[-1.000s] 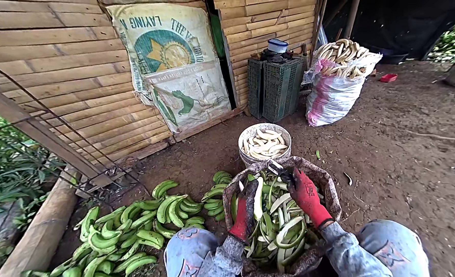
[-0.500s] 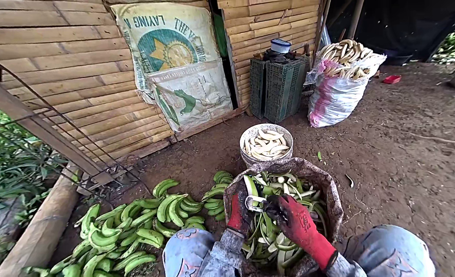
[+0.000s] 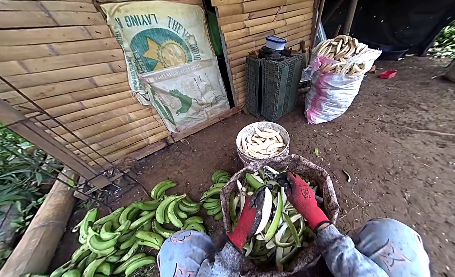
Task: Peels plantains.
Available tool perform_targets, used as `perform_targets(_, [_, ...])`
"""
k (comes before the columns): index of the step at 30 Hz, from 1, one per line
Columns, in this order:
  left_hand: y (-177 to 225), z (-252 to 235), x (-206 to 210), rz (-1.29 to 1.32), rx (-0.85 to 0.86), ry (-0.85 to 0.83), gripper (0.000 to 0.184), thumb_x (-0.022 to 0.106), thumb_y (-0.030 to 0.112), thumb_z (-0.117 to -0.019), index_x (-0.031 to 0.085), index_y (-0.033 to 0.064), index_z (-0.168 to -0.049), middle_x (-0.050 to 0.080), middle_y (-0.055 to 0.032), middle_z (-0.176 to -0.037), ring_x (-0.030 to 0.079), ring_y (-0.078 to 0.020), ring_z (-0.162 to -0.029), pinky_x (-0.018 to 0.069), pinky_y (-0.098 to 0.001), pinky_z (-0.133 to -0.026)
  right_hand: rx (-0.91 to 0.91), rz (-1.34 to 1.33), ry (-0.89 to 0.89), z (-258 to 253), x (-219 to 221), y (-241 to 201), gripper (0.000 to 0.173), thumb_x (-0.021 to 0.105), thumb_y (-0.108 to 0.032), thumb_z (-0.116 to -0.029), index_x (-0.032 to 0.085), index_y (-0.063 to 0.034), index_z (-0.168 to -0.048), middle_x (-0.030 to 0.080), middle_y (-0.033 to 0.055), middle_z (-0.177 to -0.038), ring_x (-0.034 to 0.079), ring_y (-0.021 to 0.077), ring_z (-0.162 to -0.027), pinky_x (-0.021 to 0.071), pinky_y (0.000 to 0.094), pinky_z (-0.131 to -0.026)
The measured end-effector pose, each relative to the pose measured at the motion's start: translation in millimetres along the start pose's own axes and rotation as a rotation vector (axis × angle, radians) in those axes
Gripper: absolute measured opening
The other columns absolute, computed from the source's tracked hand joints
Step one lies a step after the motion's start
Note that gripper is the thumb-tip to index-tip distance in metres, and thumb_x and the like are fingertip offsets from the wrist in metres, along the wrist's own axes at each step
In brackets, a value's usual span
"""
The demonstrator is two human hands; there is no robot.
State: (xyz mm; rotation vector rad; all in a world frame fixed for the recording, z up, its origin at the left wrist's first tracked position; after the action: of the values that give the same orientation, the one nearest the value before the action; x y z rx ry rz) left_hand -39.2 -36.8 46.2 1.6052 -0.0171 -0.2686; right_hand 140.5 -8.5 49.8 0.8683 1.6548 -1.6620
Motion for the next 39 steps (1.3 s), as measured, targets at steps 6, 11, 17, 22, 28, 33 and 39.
perform_targets(6, [-24,-24,-29,0.728,0.019,0.194,0.040,0.024,0.022,-0.1121,0.058,0.0010,-0.119,0.069,-0.0069,-0.092,0.068,-0.0130,-0.079,0.0595,-0.0287,-0.073,-0.396,-0.150,0.183,42,20,-21,0.039,0.067,-0.018,-0.0881,0.070,-0.0039,-0.124,0.070,0.0212,-0.113,0.069,0.0387,-0.103,0.0563,0.0541,-0.087])
perform_targets(11, [-23,-21,-28,0.835,0.091,0.180,0.037,0.025,0.018,-0.1109,0.059,0.0033,-0.115,0.068,-0.0050,-0.091,0.067,-0.0114,-0.081,0.0588,-0.0271,-0.075,-0.425,-0.017,0.120,46,29,-36,0.039,0.069,-0.020,-0.0888,0.070,-0.0089,-0.126,0.069,0.0238,-0.113,0.067,0.0436,-0.107,0.0549,0.0565,-0.087])
perform_targets(17, [-10,-12,-22,0.245,0.076,0.473,0.039,0.031,0.019,-0.1121,0.051,-0.0047,-0.136,0.063,-0.0109,-0.109,0.062,-0.0095,-0.094,0.0528,-0.0254,-0.087,-0.371,-0.022,0.089,37,33,-33,0.040,0.067,-0.018,-0.0896,0.068,-0.0058,-0.128,0.067,0.0262,-0.117,0.065,0.0459,-0.110,0.0534,0.0578,-0.089])
perform_targets(22, [9,1,-17,-0.094,0.060,0.533,0.040,0.035,0.011,-0.1101,0.051,-0.0112,-0.139,0.059,-0.0254,-0.133,0.058,-0.0231,-0.122,0.0441,-0.0344,-0.108,-0.308,-0.046,0.033,31,33,-34,0.043,0.063,-0.013,-0.0915,0.065,-0.0057,-0.133,0.066,0.0265,-0.122,0.064,0.0450,-0.114,0.0518,0.0572,-0.092])
perform_targets(28, [6,4,-15,-0.230,-0.011,0.475,0.040,0.040,0.010,-0.1095,0.049,-0.0130,-0.140,0.056,-0.0281,-0.139,0.053,-0.0278,-0.133,0.0368,-0.0361,-0.116,-0.196,-0.104,-0.115,25,43,-24,0.042,0.058,-0.015,-0.0972,0.059,-0.0065,-0.138,0.063,0.0240,-0.128,0.064,0.0397,-0.116,0.0507,0.0539,-0.097])
perform_targets(33, [-1,5,-17,-0.275,-0.029,0.473,0.041,0.041,0.012,-0.1095,0.048,-0.0143,-0.141,0.054,-0.0301,-0.141,0.051,-0.0314,-0.136,0.0352,-0.0387,-0.117,-0.192,-0.060,-0.067,30,39,-30,0.043,0.058,-0.014,-0.0957,0.060,-0.0044,-0.138,0.064,0.0255,-0.126,0.065,0.0419,-0.113,0.0525,0.0551,-0.093])
perform_targets(39, [-9,2,-5,0.064,-0.019,0.335,0.039,0.033,0.016,-0.1113,0.063,-0.0058,-0.124,0.068,-0.0115,-0.105,0.064,-0.0082,-0.092,0.0524,-0.0237,-0.087,-0.100,-0.175,0.018,4,21,-6,0.039,0.053,-0.018,-0.1005,0.060,-0.0033,-0.136,0.067,0.0213,-0.124,0.065,0.0349,-0.116,0.0498,0.0514,-0.101])
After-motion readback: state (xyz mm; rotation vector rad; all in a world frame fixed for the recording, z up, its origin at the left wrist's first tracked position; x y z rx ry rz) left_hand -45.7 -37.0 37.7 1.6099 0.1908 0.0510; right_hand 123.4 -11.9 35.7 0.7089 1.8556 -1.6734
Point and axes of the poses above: each hand's wrist, its own z-axis away from the middle knuckle, its own x-axis out of the palm, y = z × x, the point moved 5 cm from there along -z, towards the middle knuckle
